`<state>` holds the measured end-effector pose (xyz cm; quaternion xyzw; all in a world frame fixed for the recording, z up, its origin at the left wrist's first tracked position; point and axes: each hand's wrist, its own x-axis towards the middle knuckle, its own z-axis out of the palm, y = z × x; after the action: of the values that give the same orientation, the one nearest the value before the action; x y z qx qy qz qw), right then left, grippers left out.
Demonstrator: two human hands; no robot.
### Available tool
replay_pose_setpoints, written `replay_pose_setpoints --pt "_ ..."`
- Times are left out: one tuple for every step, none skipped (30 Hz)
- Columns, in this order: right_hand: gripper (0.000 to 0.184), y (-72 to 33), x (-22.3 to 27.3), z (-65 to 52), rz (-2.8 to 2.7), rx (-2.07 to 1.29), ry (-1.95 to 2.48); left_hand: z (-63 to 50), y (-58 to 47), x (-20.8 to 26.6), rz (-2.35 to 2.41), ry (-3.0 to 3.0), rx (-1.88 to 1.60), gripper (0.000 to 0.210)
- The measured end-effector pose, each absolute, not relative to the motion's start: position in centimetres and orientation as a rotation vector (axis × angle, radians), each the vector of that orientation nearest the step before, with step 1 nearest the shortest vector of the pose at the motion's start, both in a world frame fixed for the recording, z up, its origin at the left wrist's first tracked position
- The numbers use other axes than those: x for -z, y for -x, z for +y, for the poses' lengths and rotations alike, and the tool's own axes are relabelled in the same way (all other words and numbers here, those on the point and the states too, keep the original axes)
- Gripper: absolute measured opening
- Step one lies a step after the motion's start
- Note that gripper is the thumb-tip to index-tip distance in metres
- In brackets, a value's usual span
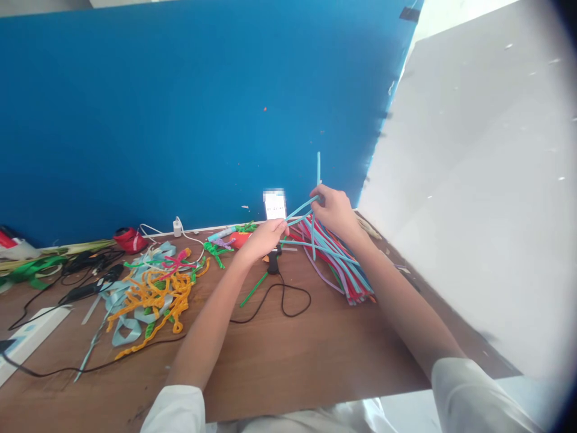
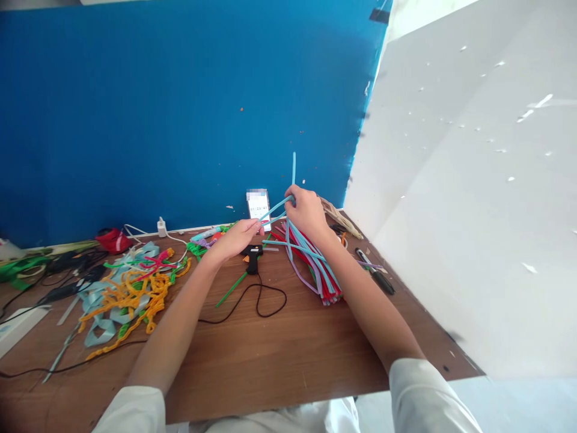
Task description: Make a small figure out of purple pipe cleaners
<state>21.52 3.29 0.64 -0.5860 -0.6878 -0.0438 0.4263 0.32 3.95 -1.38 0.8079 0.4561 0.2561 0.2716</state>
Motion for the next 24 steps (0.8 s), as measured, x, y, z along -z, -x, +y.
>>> replay_pose_setpoints --pt "0.024 -21.49 -0.69 3.25 -1.722 0.092 1.469 3.95 -0.33 1.32 1.235 -2.174 -0.703 0.034" --pt "0.023 -21.47 -0.75 3.23 -1.727 0.074 1.466 3.94 -0.34 1.25 1.242 -2.174 -0.719 0.035" --pt "0.022 -21.46 -0.80 3.22 -1.732 0.058 1.456 3.93 -0.33 1.17 1.249 -2.175 -0.739 0.035" --pt "0.021 -21.45 -0.85 3.21 -1.740 0.042 1.440 3.92 -0.32 1.11 1.255 -2.177 -0.767 0.036" --pt "0.020 -21.43 -0.89 3.20 -1.747 0.027 1.424 3.92 -0.32 1.06 1.260 -2.180 -0.797 0.036" --pt "0.019 -21.39 -0.92 3.18 -1.753 0.010 1.411 3.92 -0.31 1.04 1.264 -2.183 -0.825 0.035" --pt "0.019 -21.33 -0.94 3.15 -1.758 -0.007 1.403 3.93 -0.31 1.03 1.264 -2.184 -0.852 0.034" --pt "0.019 -21.26 -0.94 3.10 -1.761 -0.023 1.402 3.95 -0.32 1.04 1.262 -2.180 -0.878 0.033" --pt "0.019 -21.18 -0.93 3.06 -1.767 -0.036 1.405 3.98 -0.34 1.06 1.261 -2.168 -0.904 0.031" --pt "0.019 -21.11 -0.92 3.01 -1.773 -0.045 1.410 4.01 -0.35 1.07 1.263 -2.149 -0.930 0.028" --pt "0.018 -21.04 -0.89 2.96 -1.779 -0.047 1.416 4.04 -0.37 1.08 1.269 -2.122 -0.955 0.025" --pt "0.018 -20.98 -0.87 2.92 -1.788 -0.047 1.421 4.07 -0.39 1.07 1.281 -2.088 -0.981 0.022" --pt "0.018 -20.94 -0.84 2.89 -1.798 -0.045 1.425 4.10 -0.40 1.05 1.295 -2.049 -1.004 0.019" --pt "0.017 -20.91 -0.81 2.88 -1.809 -0.048 1.425 4.13 -0.42 1.02 1.308 -2.009 -1.023 0.017" --pt "0.017 -20.89 -0.79 2.88 -1.823 -0.055 1.421 4.15 -0.45 0.99 1.317 -1.973 -1.037 0.016" --pt "0.017 -20.88 -0.77 2.89 -1.836 -0.063 1.410 4.16 -0.48 0.95 1.322 -1.943 -1.050 0.014" --pt "0.016 -20.87 -0.74 2.92 -1.848 -0.071 1.395 4.16 -0.52 0.91 1.324 -1.919 -1.064 0.013" --pt "0.016 -20.85 -0.71 2.95 -1.859 -0.078 1.378 4.16 -0.56 0.86 1.324 -1.902 -1.080 0.013" --pt "0.017 -20.83 -0.67 2.98 -1.870 -0.085 1.362 4.15 -0.61 0.82 1.321 -1.890 -1.097 0.013" --pt "0.018 -20.80 -0.62 3.02 -1.883 -0.092 1.344 4.13 -0.65 0.76 1.315 -1.881 -1.115 0.014" --pt "0.018 -20.75 -0.57 3.05 -1.897 -0.100 1.326 4.11 -0.68 0.70 1.307 -1.873 -1.134 0.016" --pt "0.019 -20.70 -0.51 3.08 -1.910 -0.109 1.307 4.08 -0.69 0.62 1.299 -1.866 -1.149 0.017" --pt "0.019 -20.63 -0.44 3.10 -1.924 -0.117 1.288 4.05 -0.68 0.53 1.296 -1.857 -1.149 0.019" --pt "0.020 -20.56 -0.38 3.12 -1.934 -0.122 1.271 4.02 -0.65 0.44 1.293 -1.848 -1.135 0.021"
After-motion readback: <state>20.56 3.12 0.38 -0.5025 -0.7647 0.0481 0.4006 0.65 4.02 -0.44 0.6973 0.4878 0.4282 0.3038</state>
